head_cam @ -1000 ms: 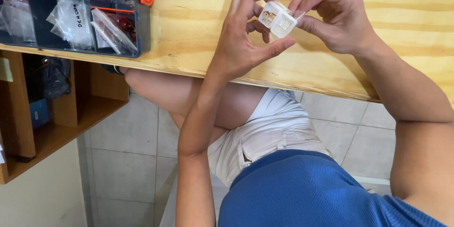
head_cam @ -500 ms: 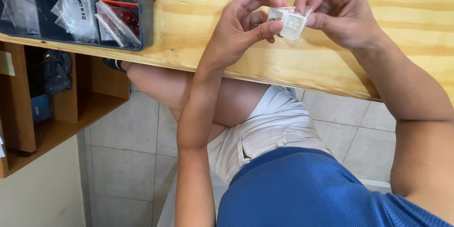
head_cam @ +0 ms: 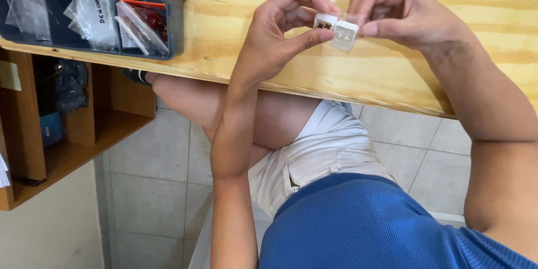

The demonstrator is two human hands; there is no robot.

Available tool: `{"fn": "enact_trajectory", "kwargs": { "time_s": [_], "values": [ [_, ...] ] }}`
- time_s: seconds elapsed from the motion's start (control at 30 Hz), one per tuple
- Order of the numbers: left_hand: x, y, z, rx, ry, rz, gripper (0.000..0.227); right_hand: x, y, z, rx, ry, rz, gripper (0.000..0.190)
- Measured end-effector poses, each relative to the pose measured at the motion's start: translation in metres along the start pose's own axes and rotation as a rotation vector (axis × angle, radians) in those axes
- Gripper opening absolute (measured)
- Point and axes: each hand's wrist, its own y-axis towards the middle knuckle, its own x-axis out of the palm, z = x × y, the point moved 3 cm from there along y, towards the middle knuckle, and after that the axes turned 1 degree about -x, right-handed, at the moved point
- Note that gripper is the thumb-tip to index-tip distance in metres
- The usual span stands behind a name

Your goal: The person sits at a wooden workbench and unpacks small plastic-wrapped electronic components, including gray and white connectors. They remove the items from their packaging, place them on the table, and handle them one by one.

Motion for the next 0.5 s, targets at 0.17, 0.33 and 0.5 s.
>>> {"fn": "enact_trajectory", "kwargs": {
  "time_s": [0.17,0.33,0.5],
  "values": [
    [-0.006,0.001,-0.020,-0.017,-0.224,0.013,0.027,0.009,0.001,0.003,-0.180,0.133,0.044,0.020],
    [-0.018,0.005,-0.021,0.073,-0.102,0.091,0.022,0.019,0.005,-0.006,-0.118,0.270,0.135,0.044],
    [-0.004,0.007,-0.007,0.018,0.259,0.127,0.023,0.013,0.015,0.006,-0.016,0.285,0.300,0.033]
  ]
}}
